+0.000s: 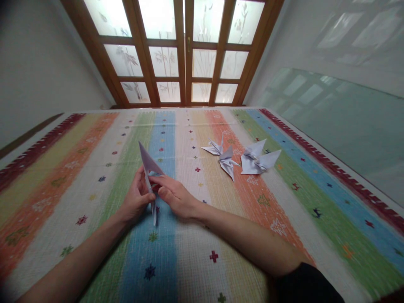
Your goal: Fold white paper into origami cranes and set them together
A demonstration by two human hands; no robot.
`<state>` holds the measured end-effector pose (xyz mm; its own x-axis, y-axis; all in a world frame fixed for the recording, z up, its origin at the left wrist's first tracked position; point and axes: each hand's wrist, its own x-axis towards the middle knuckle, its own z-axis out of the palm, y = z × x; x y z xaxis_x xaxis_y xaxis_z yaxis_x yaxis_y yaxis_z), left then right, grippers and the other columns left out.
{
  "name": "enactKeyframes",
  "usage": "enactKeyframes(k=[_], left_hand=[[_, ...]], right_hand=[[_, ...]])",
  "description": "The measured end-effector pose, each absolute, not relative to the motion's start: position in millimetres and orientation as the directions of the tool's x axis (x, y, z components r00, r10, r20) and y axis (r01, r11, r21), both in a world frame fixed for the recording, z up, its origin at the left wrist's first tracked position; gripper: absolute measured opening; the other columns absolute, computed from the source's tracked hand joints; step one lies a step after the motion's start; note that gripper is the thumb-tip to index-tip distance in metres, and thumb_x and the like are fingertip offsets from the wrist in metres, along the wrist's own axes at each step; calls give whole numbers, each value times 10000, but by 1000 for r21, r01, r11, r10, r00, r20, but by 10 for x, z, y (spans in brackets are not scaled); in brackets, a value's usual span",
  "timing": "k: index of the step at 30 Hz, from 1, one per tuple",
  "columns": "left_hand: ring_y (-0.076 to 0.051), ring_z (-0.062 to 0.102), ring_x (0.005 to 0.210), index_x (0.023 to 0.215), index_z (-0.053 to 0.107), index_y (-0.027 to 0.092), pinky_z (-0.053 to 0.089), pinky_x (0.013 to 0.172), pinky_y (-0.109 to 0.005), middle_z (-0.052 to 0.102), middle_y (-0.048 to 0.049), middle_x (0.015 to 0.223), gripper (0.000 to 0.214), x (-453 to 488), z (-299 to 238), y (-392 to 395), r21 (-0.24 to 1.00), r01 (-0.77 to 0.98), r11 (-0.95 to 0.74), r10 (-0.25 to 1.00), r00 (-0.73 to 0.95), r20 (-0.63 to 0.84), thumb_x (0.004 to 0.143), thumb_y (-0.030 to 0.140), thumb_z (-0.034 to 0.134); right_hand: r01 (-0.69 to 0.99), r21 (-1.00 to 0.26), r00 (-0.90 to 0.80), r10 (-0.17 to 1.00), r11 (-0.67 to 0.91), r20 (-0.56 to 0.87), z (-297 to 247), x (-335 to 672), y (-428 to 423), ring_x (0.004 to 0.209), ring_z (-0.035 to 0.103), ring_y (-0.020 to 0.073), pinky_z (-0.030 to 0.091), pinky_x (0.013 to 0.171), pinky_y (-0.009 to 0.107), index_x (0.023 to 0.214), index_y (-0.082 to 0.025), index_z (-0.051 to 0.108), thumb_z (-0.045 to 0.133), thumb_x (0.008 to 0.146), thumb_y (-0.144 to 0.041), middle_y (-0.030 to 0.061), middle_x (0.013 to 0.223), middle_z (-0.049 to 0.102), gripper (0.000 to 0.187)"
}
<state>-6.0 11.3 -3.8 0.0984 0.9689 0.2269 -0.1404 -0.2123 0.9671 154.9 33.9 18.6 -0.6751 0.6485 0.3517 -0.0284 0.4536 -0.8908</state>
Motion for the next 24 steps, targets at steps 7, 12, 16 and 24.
enactKeyframes(k=[7, 12, 16, 24], left_hand=[[-309, 570, 1185, 1473, 301, 312, 511, 977, -476, 548, -86, 1333, 913, -121, -3, 25, 980, -144, -135, 987, 67, 146, 711, 612, 705], [-228, 630, 972, 1477, 277, 303, 561, 823, -385, 587, -69, 1191, 846, -140, 0, 18, 980, -174, -97, 995, 2, 99, 763, 550, 658], [-242, 621, 951, 1422, 374, 296, 553, 789, -384, 579, -78, 1220, 860, -110, -5, 23, 980, -166, -106, 993, 41, 115, 686, 545, 743], [-300, 591, 1123, 1493, 248, 355, 523, 916, -453, 326, -95, 1540, 946, -93, -27, 4, 987, -63, -150, 978, 139, 158, 712, 574, 735]], right_hand=[[29, -856, -762, 565, 517, 315, 241, 1627, 353, 1339, 450, 245, 375, 1080, 456, 1312, -229, 567, 200, 882, -778, 117, 1422, 522, 788], [14, -912, -491, 798, 409, 351, 186, 1613, 378, 853, 654, 175, 518, 807, 345, 896, -212, 661, 518, 877, -640, 47, 907, 691, 452], [-89, -954, -323, 898, 286, 299, 221, 1596, 436, 726, 599, 136, 499, 645, 275, 873, -218, 549, 751, 708, -572, -1, 841, 596, 440], [-193, -933, -407, 841, 302, 357, 336, 1632, 501, 643, 525, 108, 470, 615, 265, 782, -232, 430, 816, 629, -557, -47, 737, 521, 528]])
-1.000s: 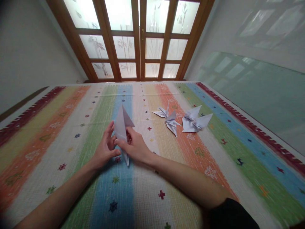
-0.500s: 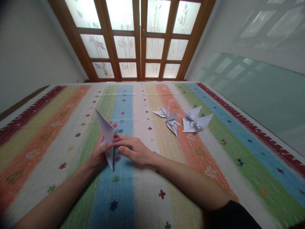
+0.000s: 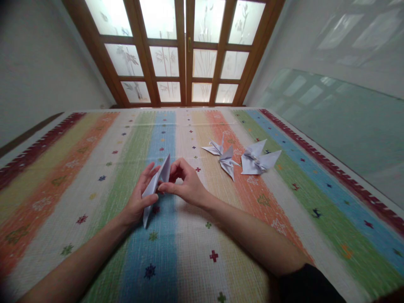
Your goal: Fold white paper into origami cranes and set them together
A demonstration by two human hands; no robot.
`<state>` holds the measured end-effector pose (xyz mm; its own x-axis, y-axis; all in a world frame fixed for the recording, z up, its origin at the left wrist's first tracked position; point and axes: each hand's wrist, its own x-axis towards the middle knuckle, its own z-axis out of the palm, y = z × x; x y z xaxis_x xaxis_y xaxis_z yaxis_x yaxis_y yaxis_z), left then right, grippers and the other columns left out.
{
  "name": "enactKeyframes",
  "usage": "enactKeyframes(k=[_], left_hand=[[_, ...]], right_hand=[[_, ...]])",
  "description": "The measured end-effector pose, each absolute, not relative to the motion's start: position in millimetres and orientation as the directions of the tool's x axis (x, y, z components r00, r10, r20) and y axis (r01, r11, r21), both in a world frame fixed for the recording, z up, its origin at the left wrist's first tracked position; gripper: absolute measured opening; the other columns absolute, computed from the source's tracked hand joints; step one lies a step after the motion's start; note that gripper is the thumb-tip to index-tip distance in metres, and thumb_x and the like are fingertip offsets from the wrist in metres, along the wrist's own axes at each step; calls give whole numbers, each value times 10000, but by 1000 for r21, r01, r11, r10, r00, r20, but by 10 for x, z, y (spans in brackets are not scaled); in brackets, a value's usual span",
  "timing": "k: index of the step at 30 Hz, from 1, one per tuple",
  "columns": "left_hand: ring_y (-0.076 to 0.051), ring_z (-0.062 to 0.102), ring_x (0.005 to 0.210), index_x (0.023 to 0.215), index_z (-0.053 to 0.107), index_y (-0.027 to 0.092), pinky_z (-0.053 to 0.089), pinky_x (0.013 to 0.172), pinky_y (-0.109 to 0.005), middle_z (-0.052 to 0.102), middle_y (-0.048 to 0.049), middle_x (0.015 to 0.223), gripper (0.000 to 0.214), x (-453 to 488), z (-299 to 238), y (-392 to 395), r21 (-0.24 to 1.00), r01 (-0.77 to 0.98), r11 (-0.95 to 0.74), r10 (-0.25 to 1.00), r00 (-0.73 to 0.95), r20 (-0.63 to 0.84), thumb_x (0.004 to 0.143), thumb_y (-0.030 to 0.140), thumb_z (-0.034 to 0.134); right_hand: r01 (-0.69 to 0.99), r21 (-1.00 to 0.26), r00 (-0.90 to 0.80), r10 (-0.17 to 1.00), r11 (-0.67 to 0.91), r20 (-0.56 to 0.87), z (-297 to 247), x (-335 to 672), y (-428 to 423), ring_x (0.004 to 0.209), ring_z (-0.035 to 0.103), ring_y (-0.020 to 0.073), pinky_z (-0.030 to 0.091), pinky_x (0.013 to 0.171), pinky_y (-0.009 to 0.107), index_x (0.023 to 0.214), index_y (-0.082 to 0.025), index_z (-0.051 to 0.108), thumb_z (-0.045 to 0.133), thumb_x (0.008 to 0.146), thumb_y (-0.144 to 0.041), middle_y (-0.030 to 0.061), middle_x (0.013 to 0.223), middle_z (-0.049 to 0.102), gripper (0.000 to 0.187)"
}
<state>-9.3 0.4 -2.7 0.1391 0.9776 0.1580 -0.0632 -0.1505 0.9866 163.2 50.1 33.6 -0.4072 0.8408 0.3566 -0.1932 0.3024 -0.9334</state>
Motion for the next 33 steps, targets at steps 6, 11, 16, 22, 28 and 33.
enactKeyframes(k=[6, 11, 16, 22, 28, 33], left_hand=[[-338, 519, 1271, 1507, 220, 323, 431, 1056, -504, 462, -120, 1458, 1049, -29, -1, 8, 976, -74, -206, 946, 241, 218, 664, 554, 801], [-334, 556, 1241, 1501, 256, 311, 427, 1067, -506, 518, -122, 1414, 1065, 12, 31, -1, 968, -153, -200, 929, 285, 237, 633, 469, 851], [-350, 532, 1269, 1508, 255, 337, 413, 1077, -536, 501, -111, 1437, 1037, -12, 46, 6, 969, -156, -190, 934, 275, 227, 657, 475, 832], [-355, 489, 1309, 1471, 314, 380, 378, 1102, -536, 428, -80, 1503, 958, -59, 5, 4, 960, -223, -168, 932, 280, 228, 672, 443, 838], [-361, 372, 1385, 1440, 355, 389, 292, 1146, -547, 311, -48, 1559, 844, -89, -124, 22, 954, -234, -187, 961, 158, 226, 719, 491, 781], [-357, 451, 1318, 1480, 247, 397, 435, 1044, -499, 297, -68, 1559, 959, -70, -129, 10, 965, -179, -192, 956, 190, 225, 699, 502, 793]], right_hand=[[-181, -962, -538, 798, 204, 271, 292, 1596, 446, 680, 571, 114, 510, 620, 269, 954, -235, 466, 884, 562, -457, -27, 858, 563, 615], [-174, -949, -557, 769, 262, 314, 301, 1602, 438, 746, 584, 122, 528, 638, 269, 1184, -255, 449, 872, 591, -433, -4, 968, 549, 750], [-102, -952, -555, 778, 290, 296, 296, 1623, 453, 803, 593, 144, 531, 667, 293, 1237, -251, 443, 844, 631, -454, 18, 1023, 549, 754], [-90, -952, -553, 781, 292, 291, 281, 1637, 470, 785, 592, 139, 522, 657, 287, 1250, -258, 436, 834, 649, -446, 16, 1023, 554, 744], [-19, -928, -510, 795, 372, 329, 281, 1652, 469, 880, 598, 175, 532, 723, 324, 1234, -238, 468, 698, 767, -347, 57, 1097, 571, 532], [202, -821, -389, 813, 534, 433, 239, 1633, 438, 1003, 604, 233, 524, 843, 384, 1181, -197, 557, 549, 718, -163, 87, 1125, 618, 464]])
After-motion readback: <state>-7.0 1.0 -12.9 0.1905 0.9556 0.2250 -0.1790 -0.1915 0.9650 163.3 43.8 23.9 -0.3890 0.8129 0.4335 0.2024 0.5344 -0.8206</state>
